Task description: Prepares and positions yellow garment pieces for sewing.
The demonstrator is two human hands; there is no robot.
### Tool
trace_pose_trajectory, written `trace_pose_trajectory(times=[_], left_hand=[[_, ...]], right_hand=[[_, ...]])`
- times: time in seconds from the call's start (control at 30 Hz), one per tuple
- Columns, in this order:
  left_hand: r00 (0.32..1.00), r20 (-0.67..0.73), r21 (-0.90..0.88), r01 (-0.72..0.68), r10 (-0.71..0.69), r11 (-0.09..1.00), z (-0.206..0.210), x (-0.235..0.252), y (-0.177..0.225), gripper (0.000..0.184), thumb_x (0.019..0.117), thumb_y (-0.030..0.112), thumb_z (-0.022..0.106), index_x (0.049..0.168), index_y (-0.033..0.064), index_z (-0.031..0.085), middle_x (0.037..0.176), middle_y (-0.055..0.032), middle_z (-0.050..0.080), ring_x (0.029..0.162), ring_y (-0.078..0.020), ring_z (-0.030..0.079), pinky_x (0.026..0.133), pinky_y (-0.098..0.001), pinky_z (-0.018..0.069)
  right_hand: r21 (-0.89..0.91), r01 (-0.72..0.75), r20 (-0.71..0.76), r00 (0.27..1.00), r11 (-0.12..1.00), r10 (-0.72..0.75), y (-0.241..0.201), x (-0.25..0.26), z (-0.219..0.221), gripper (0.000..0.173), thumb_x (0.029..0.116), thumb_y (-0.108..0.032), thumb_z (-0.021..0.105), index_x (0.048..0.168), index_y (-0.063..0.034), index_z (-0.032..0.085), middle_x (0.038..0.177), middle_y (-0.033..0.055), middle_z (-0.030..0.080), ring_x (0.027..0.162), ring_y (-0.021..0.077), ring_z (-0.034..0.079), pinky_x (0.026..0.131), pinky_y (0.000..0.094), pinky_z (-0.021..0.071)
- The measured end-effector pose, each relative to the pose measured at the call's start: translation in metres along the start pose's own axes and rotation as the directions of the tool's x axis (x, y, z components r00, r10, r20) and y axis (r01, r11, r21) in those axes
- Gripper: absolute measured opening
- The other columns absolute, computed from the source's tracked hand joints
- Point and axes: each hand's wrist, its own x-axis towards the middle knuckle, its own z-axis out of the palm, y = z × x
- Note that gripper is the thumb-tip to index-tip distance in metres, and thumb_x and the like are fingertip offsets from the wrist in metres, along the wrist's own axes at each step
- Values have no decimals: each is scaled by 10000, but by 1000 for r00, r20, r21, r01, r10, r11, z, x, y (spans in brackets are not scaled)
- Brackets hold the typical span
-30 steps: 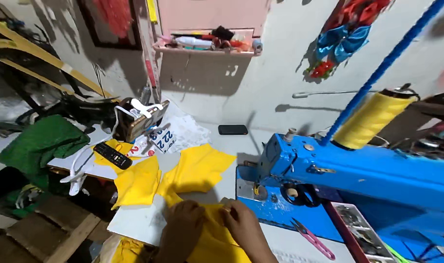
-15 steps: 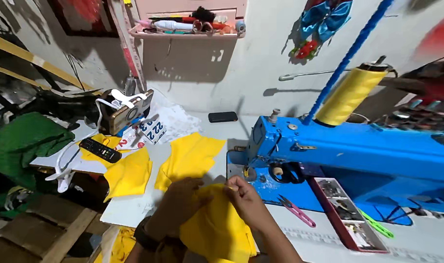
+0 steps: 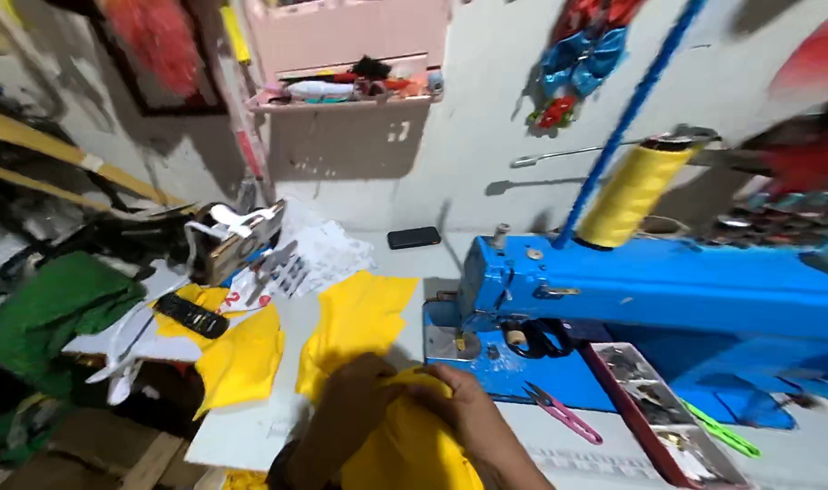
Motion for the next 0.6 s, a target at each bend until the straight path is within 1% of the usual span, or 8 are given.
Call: trace_pose_trajectory(times=[0.03,0.07,0.17,0.27,0.33,0.4,0.5,0.6], left_hand=[[1000,-2,5,0,0,1000,2,1,2,211,899,198,749,982,5,752,943,-131,731,890,-248,717,820,-426,589],[1000,-3,3,0,0,1000,5,1,2,219,898,210,750,983,7,752,940,-128,732,890,-242,719,822,-418,591],[1000,4,-58,7,-6,998,6,1,-4,266,919,272,725,1027,31,758,955,-91,730,902,-179,710,839,-349,589],[998,-27,-146,46,-50,988,11,0,-2,287,930,247,722,1103,20,747,1012,-90,753,935,-144,722,877,-311,586],[993,-107,-161,35,-53,986,15,0,-2,252,921,243,729,1065,37,754,972,-60,763,888,-108,729,839,-282,596],[989,-144,-165,14,-38,986,18,-1,-1,230,931,255,713,1036,57,765,950,-27,765,872,-67,723,826,-242,592],[986,-169,-134,-21,-2,991,20,0,2,216,945,231,692,1030,49,772,950,-35,771,875,-66,733,830,-232,596],[986,-163,-94,-36,20,995,18,3,3,215,962,200,659,1043,36,773,966,-66,769,896,-112,740,846,-268,598]], right_hand=[[-60,-22,7,1000,998,23,-5,0,-3,258,953,-205,707,1122,-10,722,1014,93,730,939,134,692,883,342,565],[-90,-32,8,999,995,33,-7,-1,-5,280,964,-218,697,1146,-6,713,1024,105,728,937,143,695,879,348,567],[-46,-3,23,1000,999,5,-7,2,-8,294,973,-193,682,1203,-11,690,1057,89,728,940,106,697,875,303,576],[7,53,3,999,999,-53,-4,0,-6,254,987,-165,655,1179,-6,709,1073,64,733,969,59,686,907,263,559],[82,105,-35,994,991,-102,2,2,-2,216,1005,-171,626,1131,-30,731,1033,13,741,943,16,682,878,225,564],[138,113,-73,992,984,-103,6,0,1,191,1007,-164,621,1088,-47,747,992,-12,745,912,7,685,847,215,570],[121,146,-115,985,982,-132,5,1,2,161,985,-146,646,1057,-56,759,976,-17,753,900,6,692,837,206,576],[26,228,-140,965,973,-223,5,1,2,158,970,-134,664,1061,-48,761,995,-2,760,925,-2,695,862,193,570]])
